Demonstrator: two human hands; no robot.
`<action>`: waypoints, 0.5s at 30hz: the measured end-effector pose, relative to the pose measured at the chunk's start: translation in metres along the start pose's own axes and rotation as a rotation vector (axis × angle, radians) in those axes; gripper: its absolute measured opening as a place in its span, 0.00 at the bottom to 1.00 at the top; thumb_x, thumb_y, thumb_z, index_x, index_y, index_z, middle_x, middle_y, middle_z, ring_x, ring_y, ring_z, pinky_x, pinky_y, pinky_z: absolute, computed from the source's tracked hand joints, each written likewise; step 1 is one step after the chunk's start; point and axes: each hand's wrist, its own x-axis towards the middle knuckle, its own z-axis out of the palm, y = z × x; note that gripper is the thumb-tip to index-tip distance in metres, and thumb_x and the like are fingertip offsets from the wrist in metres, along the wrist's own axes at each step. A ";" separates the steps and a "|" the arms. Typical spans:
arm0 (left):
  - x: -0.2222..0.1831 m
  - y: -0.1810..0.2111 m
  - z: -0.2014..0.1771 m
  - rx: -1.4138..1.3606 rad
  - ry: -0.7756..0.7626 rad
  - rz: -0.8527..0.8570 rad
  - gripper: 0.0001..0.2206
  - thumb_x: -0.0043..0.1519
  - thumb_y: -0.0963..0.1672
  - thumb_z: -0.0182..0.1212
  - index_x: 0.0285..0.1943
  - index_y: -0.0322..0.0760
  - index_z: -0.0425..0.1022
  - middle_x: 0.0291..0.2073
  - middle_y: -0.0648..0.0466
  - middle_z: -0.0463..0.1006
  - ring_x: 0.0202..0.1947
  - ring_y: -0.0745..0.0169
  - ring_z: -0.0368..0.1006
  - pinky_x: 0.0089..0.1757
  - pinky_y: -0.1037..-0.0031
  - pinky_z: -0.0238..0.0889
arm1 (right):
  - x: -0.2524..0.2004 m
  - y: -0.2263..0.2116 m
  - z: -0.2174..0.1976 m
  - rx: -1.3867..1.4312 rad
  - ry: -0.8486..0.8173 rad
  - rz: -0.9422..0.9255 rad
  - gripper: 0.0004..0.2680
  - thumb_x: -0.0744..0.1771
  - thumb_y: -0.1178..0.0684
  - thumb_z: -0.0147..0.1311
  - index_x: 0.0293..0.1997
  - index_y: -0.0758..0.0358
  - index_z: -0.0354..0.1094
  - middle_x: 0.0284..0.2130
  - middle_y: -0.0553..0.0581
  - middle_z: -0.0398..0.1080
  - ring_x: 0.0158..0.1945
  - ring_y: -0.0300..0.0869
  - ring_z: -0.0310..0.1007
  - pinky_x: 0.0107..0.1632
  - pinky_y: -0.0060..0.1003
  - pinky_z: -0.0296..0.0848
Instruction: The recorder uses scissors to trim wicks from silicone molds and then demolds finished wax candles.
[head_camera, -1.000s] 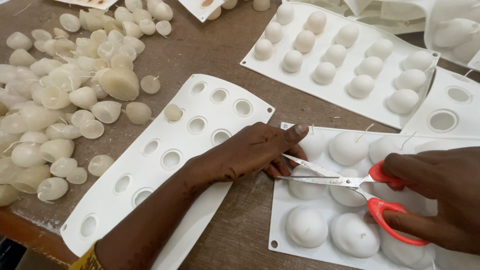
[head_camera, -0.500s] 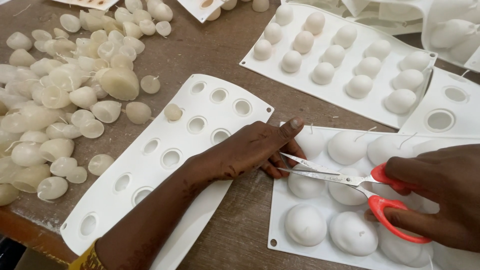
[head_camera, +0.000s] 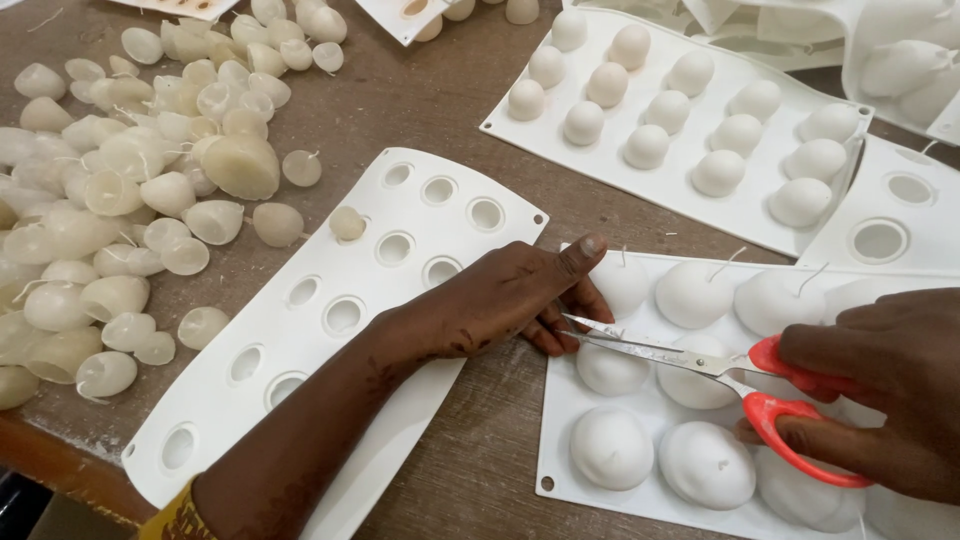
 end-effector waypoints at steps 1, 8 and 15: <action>0.000 0.000 0.000 0.002 -0.002 0.003 0.44 0.57 0.67 0.34 0.44 0.29 0.83 0.33 0.45 0.83 0.31 0.60 0.82 0.34 0.74 0.80 | 0.000 0.000 0.000 -0.006 0.002 0.002 0.17 0.57 0.29 0.70 0.42 0.37 0.80 0.19 0.48 0.72 0.28 0.39 0.72 0.33 0.35 0.75; -0.001 -0.001 -0.001 -0.019 0.003 0.000 0.43 0.58 0.67 0.36 0.43 0.28 0.83 0.34 0.44 0.82 0.31 0.61 0.81 0.35 0.73 0.80 | -0.002 -0.017 -0.016 -0.126 -0.071 0.034 0.16 0.60 0.28 0.65 0.46 0.35 0.76 0.20 0.49 0.72 0.29 0.38 0.74 0.36 0.33 0.75; -0.003 0.005 -0.002 -0.027 0.074 0.010 0.39 0.63 0.63 0.37 0.42 0.27 0.82 0.32 0.46 0.82 0.30 0.64 0.80 0.35 0.76 0.79 | -0.006 -0.060 -0.070 -0.183 -0.239 0.145 0.15 0.65 0.33 0.59 0.47 0.47 0.68 0.24 0.51 0.76 0.31 0.34 0.82 0.41 0.28 0.77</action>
